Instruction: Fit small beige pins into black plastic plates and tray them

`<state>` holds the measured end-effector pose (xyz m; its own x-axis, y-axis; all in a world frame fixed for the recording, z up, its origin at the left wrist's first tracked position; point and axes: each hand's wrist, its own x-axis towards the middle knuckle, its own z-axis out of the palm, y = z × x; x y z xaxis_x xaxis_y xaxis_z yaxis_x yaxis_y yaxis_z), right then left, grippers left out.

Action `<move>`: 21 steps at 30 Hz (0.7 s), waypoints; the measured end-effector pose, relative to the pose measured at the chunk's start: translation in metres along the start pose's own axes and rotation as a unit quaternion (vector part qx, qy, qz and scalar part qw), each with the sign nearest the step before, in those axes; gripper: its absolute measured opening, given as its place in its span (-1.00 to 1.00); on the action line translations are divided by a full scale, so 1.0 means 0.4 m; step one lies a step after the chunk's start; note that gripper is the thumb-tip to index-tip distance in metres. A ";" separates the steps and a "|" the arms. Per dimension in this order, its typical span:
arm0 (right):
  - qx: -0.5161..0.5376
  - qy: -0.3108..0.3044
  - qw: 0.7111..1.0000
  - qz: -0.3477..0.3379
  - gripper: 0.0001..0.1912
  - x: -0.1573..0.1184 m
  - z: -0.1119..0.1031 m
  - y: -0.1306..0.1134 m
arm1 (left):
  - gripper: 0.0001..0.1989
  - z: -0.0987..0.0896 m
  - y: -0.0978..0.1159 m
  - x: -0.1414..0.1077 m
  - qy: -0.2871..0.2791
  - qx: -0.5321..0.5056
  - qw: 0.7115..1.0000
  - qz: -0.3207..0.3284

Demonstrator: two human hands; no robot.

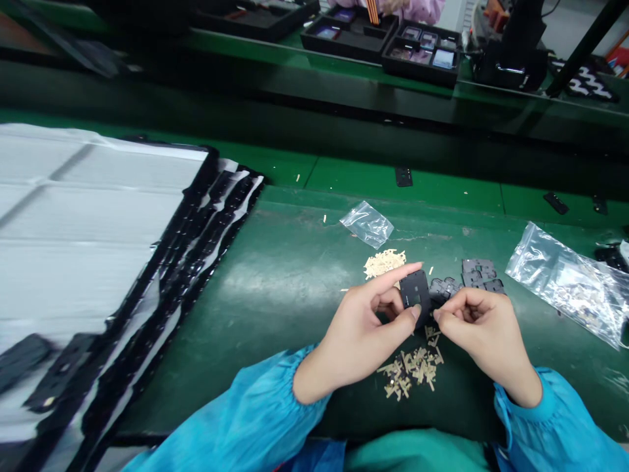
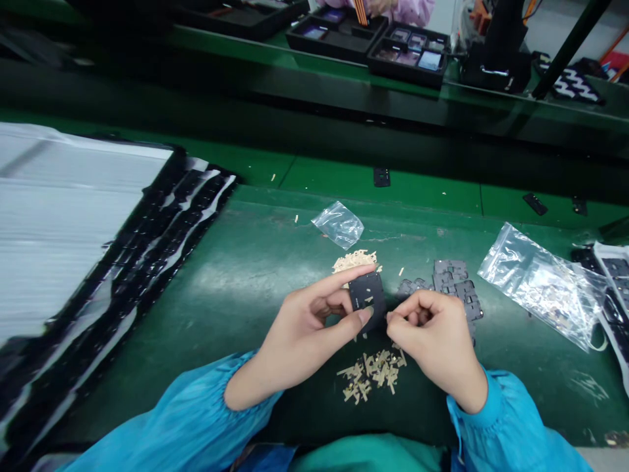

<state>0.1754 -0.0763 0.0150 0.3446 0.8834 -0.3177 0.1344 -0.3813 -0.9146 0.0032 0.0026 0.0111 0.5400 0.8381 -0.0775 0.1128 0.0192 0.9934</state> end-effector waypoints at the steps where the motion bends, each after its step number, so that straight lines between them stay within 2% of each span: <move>1: 0.001 -0.001 1.000 0.001 -0.85 0.000 0.000 0.000 | -0.46 -0.001 0.000 0.000 -0.002 0.000 1.000 -0.001; 7: -0.007 0.014 1.000 -0.013 -0.87 -0.001 -0.004 -0.008 | -0.45 -0.005 0.000 0.001 -0.003 -0.007 1.000 -0.006; 12: -0.063 0.057 0.992 -0.095 -0.87 -0.009 0.002 -0.010 | -0.45 -0.002 -0.004 0.001 0.000 -0.015 1.000 -0.009; 15: -0.093 0.062 0.985 -0.128 -0.86 -0.010 0.006 -0.005 | -0.44 -0.001 -0.004 0.001 0.003 -0.013 1.000 -0.007; 18: -0.096 0.056 0.986 -0.121 -0.86 -0.009 0.007 0.000 | -0.44 0.000 -0.004 0.001 0.003 -0.011 1.000 -0.005; 21: -0.075 0.045 0.993 -0.084 -0.88 -0.007 0.006 0.001 | -0.45 0.000 -0.004 -0.001 0.000 -0.012 1.000 -0.005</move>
<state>0.1722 -0.0783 0.0148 0.3856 0.9128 -0.1349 0.3319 -0.2737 -0.9028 0.0027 0.0021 0.0095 0.5388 0.8379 -0.0877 0.0978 0.0412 0.9944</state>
